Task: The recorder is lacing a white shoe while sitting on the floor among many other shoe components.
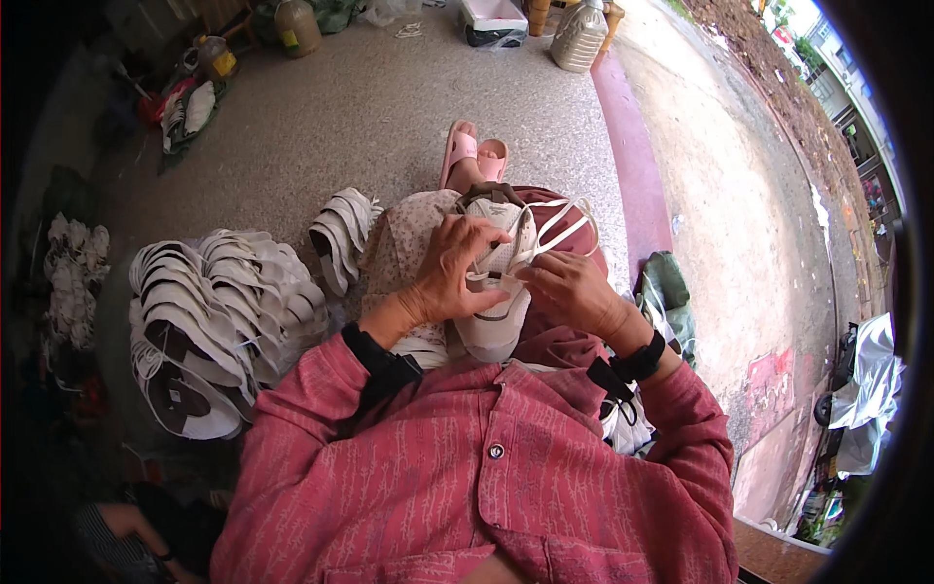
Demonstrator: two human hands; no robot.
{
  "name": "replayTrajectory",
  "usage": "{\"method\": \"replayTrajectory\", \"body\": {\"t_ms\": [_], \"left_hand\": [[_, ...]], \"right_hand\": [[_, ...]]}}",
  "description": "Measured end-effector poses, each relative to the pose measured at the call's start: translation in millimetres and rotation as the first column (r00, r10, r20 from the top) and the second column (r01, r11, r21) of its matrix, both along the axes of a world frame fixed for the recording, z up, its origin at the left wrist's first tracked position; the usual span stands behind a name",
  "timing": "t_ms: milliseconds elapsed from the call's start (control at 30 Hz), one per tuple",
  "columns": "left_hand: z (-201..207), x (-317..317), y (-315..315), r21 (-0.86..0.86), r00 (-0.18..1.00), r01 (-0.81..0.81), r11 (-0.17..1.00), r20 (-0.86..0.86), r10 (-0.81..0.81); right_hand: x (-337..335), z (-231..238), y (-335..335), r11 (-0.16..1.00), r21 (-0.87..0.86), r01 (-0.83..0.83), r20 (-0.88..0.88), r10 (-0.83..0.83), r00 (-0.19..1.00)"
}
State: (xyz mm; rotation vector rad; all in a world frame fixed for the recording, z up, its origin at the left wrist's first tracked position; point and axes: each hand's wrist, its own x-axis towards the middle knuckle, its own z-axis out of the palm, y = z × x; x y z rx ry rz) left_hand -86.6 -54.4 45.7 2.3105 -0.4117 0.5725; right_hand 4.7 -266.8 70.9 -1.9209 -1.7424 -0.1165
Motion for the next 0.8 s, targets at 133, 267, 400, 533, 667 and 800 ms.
{"method": "replayTrajectory", "body": {"t_ms": [133,267,400,533,667,800], "left_hand": [[4.6,9.3,12.8,-0.043,0.993,0.097,0.994,-0.063,-0.099],[11.4,19.8,15.3,-0.013,0.99,0.136,0.991,-0.04,-0.136],[27.1,27.5,6.4,0.223,0.992,0.126,0.967,-0.016,-0.125],[14.9,38.2,8.1,0.14,0.978,0.21,0.968,-0.045,-0.205],[4.9,45.0,10.0,0.016,0.955,0.297,0.955,-0.025,-0.297],[6.5,45.5,8.2,-0.025,0.951,0.297,0.955,-0.079,-0.298]], "right_hand": [[2.8,-7.1,5.9,0.995,0.046,-0.092,0.116,0.086,0.99],[-0.1,-8.8,13.5,0.997,0.037,-0.065,0.246,0.054,0.968],[-6.4,-26.4,14.7,0.993,0.119,0.02,0.336,-0.059,0.94],[-13.3,-37.2,17.2,0.963,0.22,0.154,0.182,-0.196,0.964],[-17.3,-47.5,15.2,0.942,0.223,0.25,-0.021,-0.252,0.968],[-15.9,-55.4,11.1,0.948,0.207,0.241,-0.079,-0.229,0.97]]}}
